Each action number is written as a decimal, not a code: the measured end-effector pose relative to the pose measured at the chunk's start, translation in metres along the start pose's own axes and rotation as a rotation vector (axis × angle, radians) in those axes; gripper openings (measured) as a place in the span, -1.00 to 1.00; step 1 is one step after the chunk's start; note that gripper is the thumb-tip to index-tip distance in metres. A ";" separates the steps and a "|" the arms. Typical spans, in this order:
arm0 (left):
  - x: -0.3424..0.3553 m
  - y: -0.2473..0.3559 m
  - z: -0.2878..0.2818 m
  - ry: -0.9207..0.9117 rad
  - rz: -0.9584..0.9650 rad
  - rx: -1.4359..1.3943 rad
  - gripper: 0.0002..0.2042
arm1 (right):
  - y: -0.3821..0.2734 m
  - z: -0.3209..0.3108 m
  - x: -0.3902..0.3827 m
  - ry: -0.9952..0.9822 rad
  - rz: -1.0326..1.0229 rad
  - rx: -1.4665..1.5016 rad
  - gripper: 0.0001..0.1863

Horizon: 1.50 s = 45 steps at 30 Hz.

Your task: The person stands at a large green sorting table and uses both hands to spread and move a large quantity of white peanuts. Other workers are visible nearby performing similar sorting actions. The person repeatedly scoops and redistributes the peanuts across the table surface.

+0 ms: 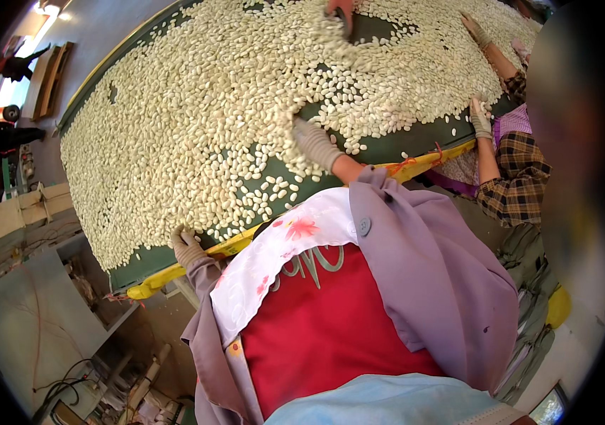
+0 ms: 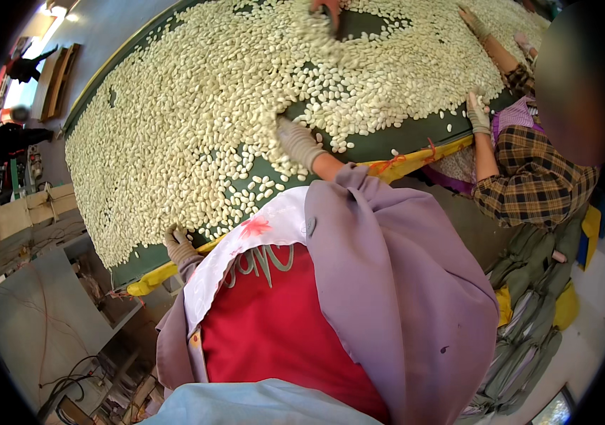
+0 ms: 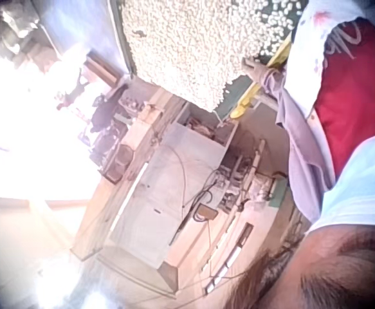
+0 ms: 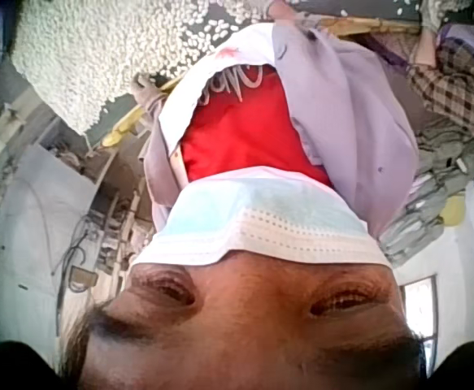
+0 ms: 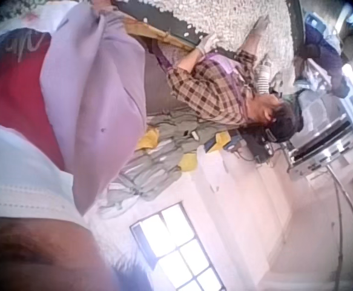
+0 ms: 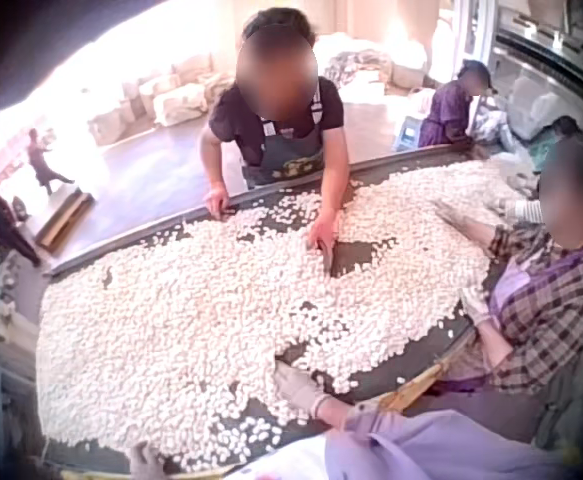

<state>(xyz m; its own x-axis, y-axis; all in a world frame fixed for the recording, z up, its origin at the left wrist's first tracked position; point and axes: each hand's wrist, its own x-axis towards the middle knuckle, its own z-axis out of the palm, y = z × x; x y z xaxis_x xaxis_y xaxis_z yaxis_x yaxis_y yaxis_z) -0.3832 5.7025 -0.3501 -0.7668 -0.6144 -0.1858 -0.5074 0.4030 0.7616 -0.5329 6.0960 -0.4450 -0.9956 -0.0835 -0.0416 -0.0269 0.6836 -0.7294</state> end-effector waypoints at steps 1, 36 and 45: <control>-0.002 0.004 0.001 0.006 0.021 0.053 -0.76 | -0.005 0.008 -0.003 -0.096 -0.114 0.092 -0.70; -0.056 -0.025 0.025 0.179 0.133 0.197 -0.79 | 0.182 -0.215 0.043 0.659 0.661 1.238 -0.86; -0.078 0.032 0.069 0.043 -0.079 -0.324 -0.81 | 0.136 -0.113 0.098 0.192 0.286 -0.057 -0.69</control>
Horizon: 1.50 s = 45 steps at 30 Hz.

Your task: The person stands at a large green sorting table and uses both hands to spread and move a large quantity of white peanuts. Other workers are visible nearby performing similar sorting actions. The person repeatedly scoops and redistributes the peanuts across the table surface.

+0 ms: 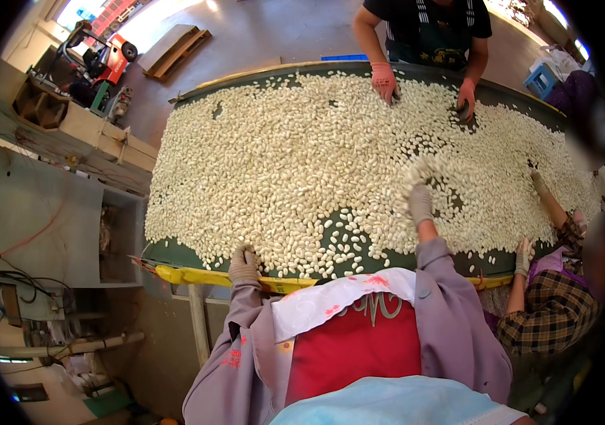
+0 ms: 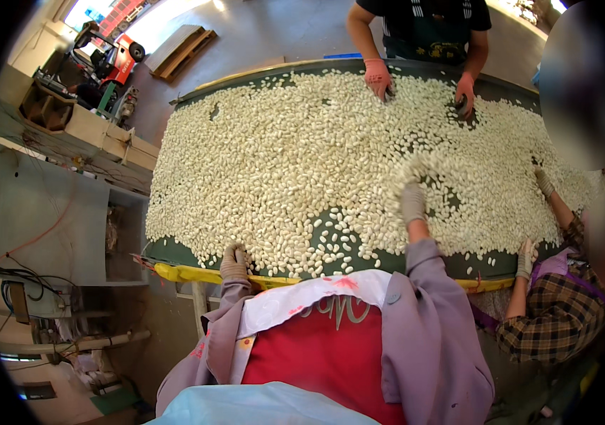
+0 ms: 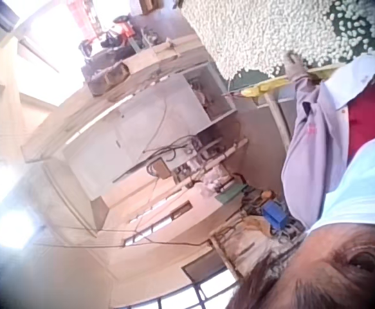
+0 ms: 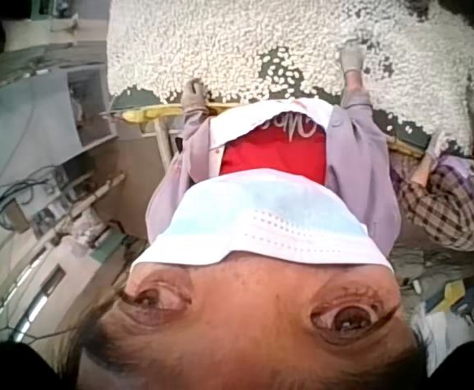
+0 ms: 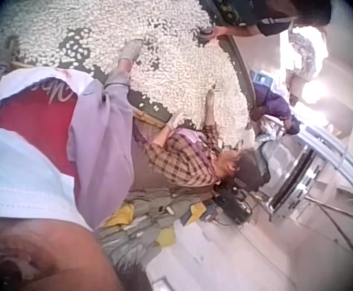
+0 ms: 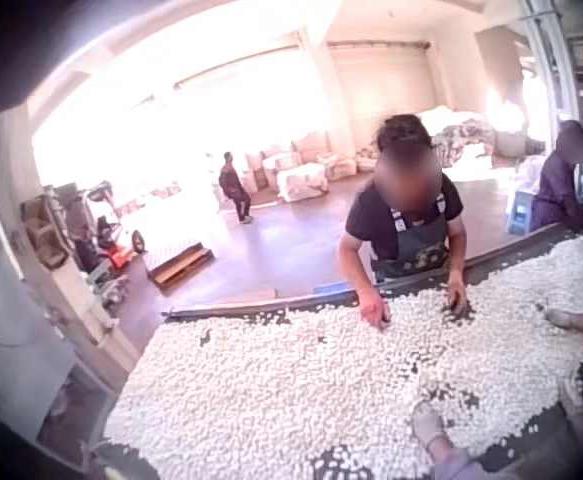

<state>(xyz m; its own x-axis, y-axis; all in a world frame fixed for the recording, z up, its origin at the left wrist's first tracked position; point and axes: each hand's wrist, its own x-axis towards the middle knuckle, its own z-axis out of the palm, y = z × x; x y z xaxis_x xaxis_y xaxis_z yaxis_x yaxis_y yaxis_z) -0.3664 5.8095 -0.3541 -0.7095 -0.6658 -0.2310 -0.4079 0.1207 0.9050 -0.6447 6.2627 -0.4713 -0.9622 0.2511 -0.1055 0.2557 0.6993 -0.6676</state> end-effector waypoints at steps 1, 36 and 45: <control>0.006 0.011 0.033 -0.048 0.015 0.069 -0.81 | 0.010 -0.001 0.007 -0.010 -0.163 -0.129 -0.69; -0.046 0.006 0.098 -0.027 0.016 0.145 -0.75 | 0.092 -0.174 -0.086 -0.304 0.291 0.556 -0.68; -0.063 0.024 0.122 0.061 0.140 0.560 -0.73 | 0.302 -0.248 0.048 0.362 0.342 0.348 -0.65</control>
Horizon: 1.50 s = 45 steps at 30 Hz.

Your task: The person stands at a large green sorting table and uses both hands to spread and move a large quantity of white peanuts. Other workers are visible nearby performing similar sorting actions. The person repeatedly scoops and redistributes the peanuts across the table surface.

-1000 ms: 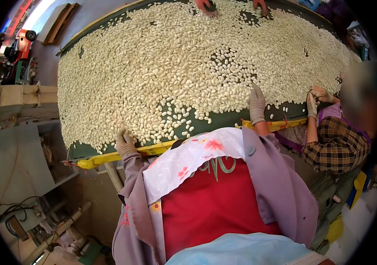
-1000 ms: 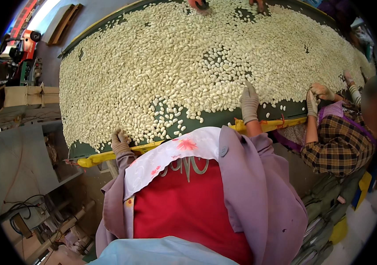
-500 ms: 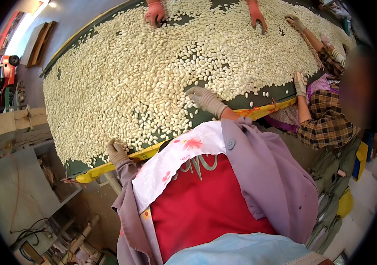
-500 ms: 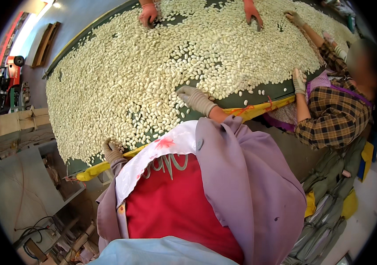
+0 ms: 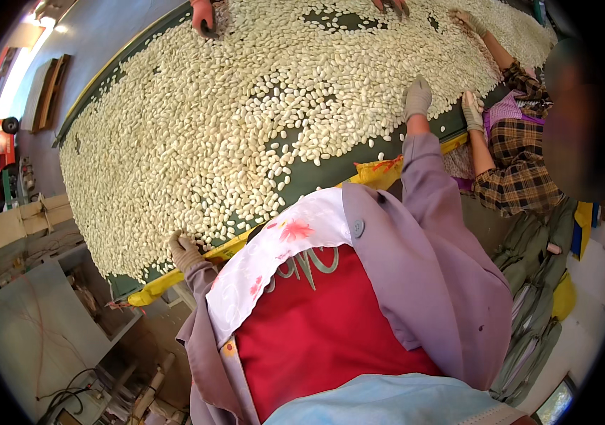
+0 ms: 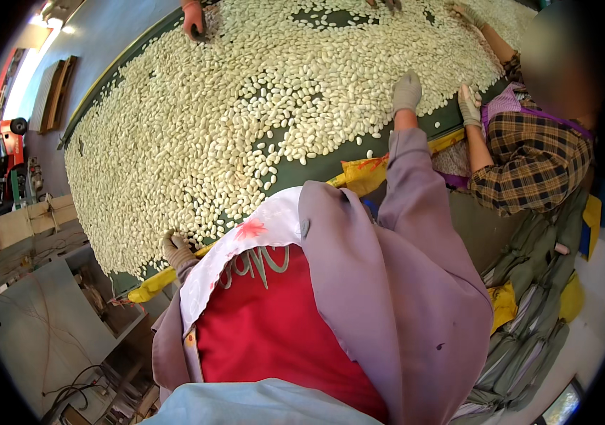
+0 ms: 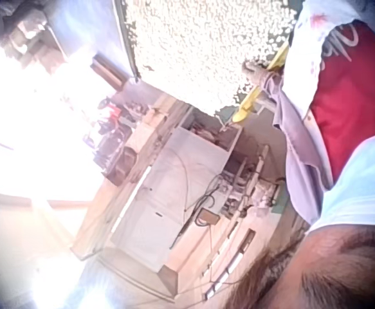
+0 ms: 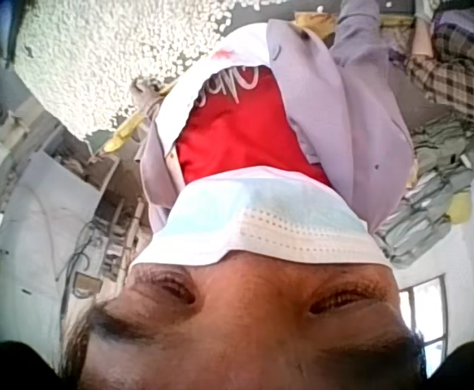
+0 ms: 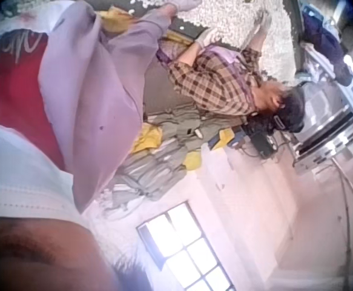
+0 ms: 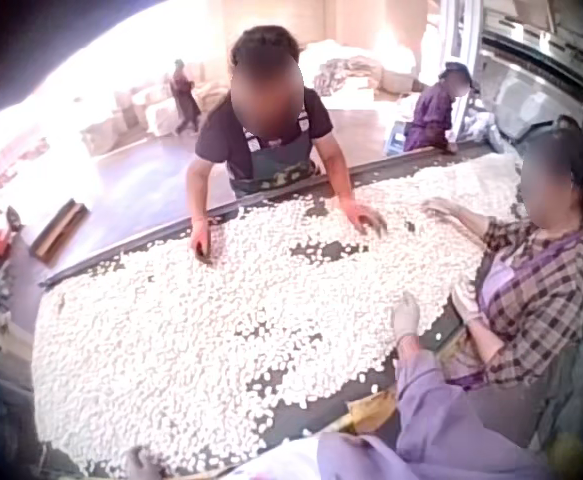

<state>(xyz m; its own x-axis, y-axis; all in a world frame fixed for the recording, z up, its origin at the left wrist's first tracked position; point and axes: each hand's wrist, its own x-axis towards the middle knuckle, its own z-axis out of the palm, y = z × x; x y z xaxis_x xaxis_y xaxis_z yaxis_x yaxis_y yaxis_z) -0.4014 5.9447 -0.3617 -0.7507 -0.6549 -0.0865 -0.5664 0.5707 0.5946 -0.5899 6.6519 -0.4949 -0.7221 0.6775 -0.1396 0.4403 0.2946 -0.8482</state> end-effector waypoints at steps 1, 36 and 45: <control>0.006 0.015 0.031 -0.088 0.035 -0.019 -0.73 | 0.061 -0.054 0.055 0.040 -0.138 -0.614 -0.66; -0.057 0.052 0.069 -0.124 -0.175 -0.492 -0.79 | -0.126 0.067 -0.177 -1.007 -0.132 0.220 -0.64; -0.068 0.056 0.085 -0.093 -0.119 -0.338 -0.78 | -0.090 0.003 -0.086 -0.756 0.110 0.222 -0.68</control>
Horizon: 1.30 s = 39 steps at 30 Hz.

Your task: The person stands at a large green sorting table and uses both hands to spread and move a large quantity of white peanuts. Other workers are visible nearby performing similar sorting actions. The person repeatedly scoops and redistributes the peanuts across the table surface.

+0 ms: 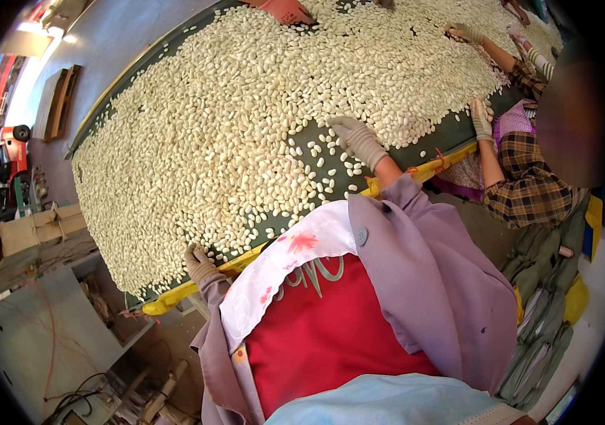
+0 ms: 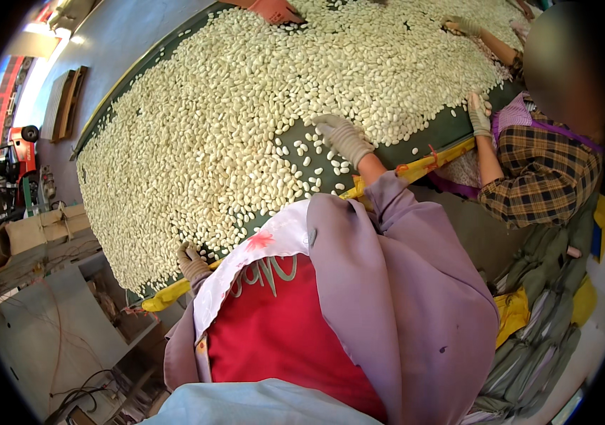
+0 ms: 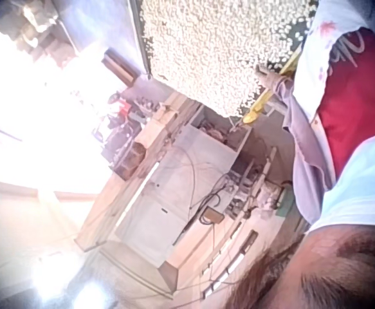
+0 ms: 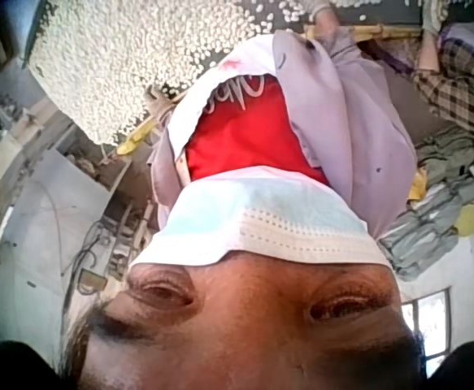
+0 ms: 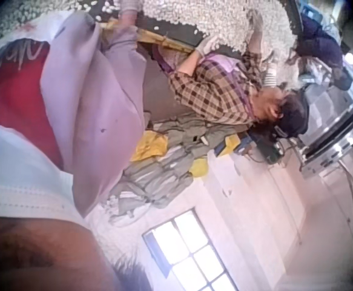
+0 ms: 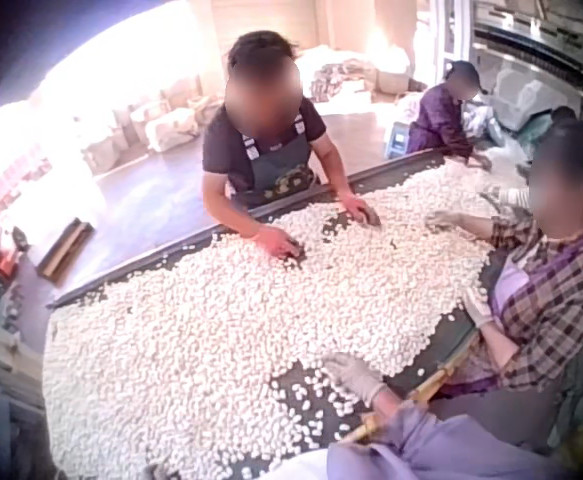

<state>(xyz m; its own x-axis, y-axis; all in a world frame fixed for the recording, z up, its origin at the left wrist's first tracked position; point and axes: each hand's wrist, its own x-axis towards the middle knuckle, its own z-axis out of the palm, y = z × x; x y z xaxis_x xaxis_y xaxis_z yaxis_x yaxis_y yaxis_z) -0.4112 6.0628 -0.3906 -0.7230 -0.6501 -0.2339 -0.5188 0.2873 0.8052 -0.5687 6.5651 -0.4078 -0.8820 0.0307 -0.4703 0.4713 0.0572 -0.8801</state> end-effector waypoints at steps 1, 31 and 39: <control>-0.002 0.002 0.001 0.028 0.057 0.108 -0.78 | 0.003 -0.014 -0.001 0.045 -0.032 -0.015 -0.67; -0.052 0.033 0.071 0.004 -0.003 -0.076 -0.78 | 0.033 -0.283 0.114 0.958 -0.018 0.120 -0.64; -0.055 0.016 0.079 -0.028 0.002 -0.011 -0.80 | -0.080 -0.041 0.104 -0.069 0.290 -0.674 -0.62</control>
<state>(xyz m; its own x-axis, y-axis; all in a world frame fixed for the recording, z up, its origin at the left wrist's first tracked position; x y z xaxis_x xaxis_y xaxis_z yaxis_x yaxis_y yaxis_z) -0.4157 6.1590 -0.4083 -0.7366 -0.6297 -0.2470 -0.5121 0.2806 0.8118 -0.6980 6.6041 -0.3836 -0.7093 0.0762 -0.7008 0.5639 0.6579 -0.4992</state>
